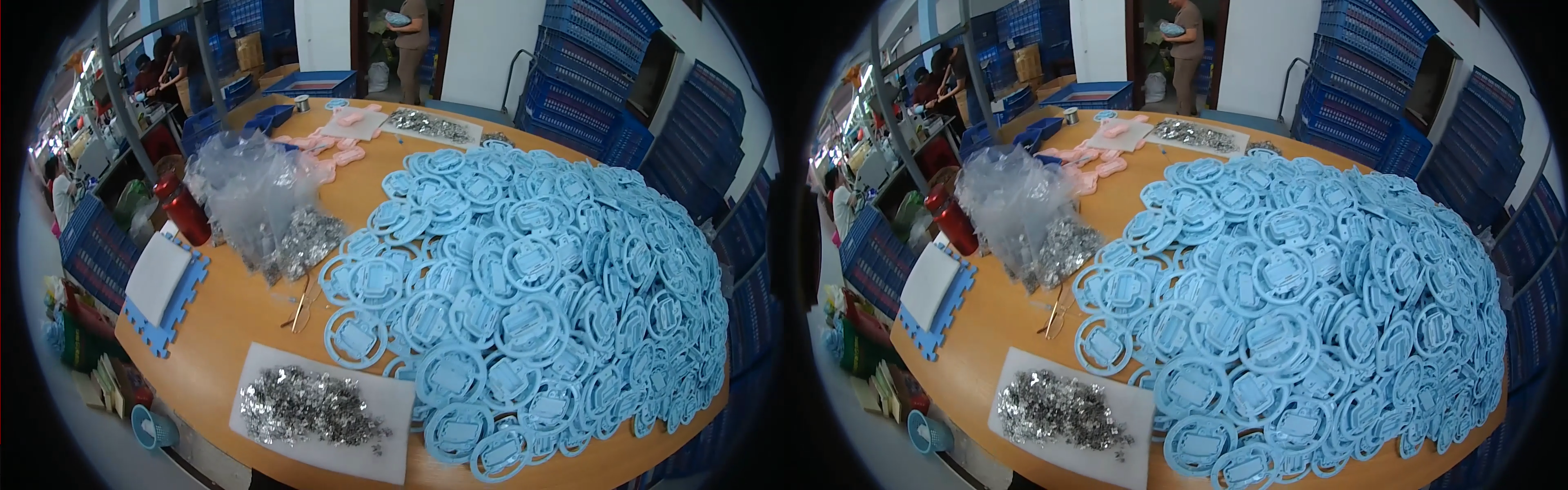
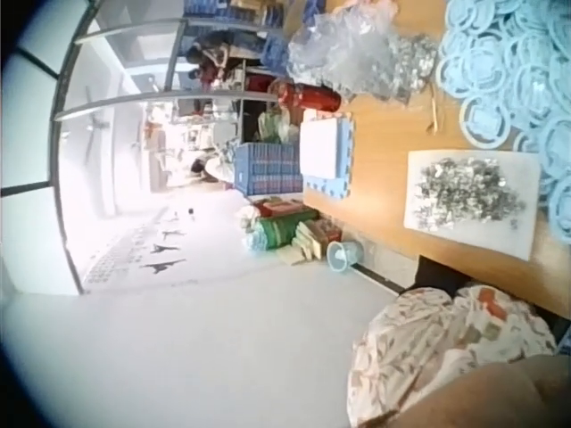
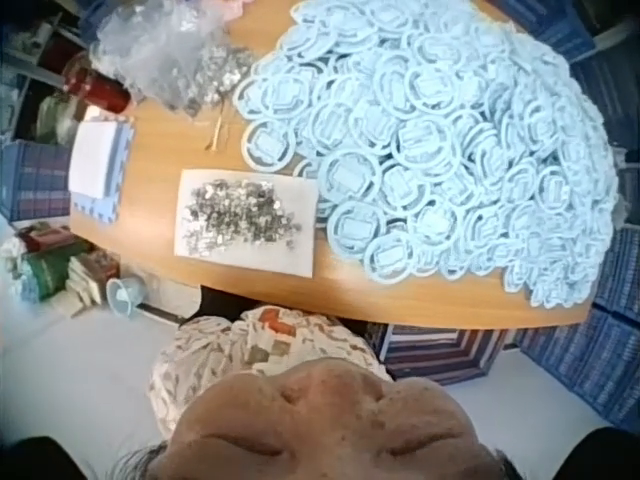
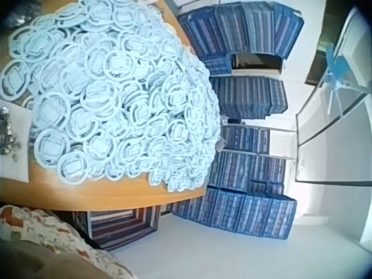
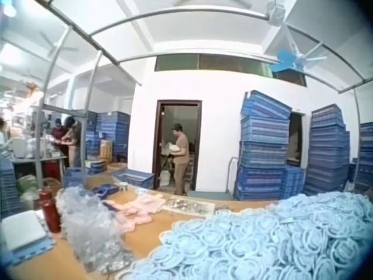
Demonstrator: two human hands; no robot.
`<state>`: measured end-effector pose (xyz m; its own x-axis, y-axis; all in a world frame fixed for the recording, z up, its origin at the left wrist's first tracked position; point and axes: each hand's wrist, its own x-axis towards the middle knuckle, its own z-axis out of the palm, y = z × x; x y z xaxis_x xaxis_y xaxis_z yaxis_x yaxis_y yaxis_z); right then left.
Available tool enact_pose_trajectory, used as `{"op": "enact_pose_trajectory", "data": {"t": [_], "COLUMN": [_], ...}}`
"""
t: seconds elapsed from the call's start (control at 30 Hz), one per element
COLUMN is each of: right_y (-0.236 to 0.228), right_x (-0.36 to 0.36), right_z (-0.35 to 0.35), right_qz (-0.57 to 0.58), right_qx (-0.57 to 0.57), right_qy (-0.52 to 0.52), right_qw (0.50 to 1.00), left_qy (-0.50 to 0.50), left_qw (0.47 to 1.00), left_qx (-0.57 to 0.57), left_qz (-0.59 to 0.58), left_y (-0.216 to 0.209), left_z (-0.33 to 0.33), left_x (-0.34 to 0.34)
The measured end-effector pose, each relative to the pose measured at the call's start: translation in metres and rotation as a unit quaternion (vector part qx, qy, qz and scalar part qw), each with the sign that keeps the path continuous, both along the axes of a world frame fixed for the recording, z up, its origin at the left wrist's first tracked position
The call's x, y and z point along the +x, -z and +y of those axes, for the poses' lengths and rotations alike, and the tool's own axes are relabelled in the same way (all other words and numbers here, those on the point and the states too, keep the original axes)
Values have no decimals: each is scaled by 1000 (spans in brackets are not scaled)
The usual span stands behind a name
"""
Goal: Assemble small silver metal components into blue circular plastic frames at a factory workstation.
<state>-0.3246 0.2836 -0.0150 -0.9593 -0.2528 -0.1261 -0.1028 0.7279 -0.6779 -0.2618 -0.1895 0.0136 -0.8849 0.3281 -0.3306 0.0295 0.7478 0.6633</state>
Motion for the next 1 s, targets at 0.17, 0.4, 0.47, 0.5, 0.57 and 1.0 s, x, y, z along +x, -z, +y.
{"op": "enact_pose_trajectory", "data": {"t": [0.17, 0.4, 0.47, 0.5, 0.57, 1.0], "right_y": [16, -20, -38, -55, -129, -340], "right_x": [54, 148, 169, 162, 155, 116], "right_z": [18, 62, 68, 74, 53, -130], "right_qz": [-29, -45, -40, -29, 36, 409], "right_qx": [-18, -36, -45, -61, -92, -10], "right_qy": [2, 30, 47, 89, 71, -159], "right_qw": [999, 998, 997, 994, 993, 899], "left_qy": [-23, -33, -26, 69, 54, -180], "left_qw": [999, 994, 992, 989, 996, 895], "left_qx": [35, 91, 105, 132, 58, -43], "left_qz": [10, 45, 62, -23, -35, 405], "left_y": [-2, -51, -72, -84, -147, -322], "left_z": [30, 82, 93, 96, 97, 86], "left_x": [71, 165, 176, 174, 205, 203]}}
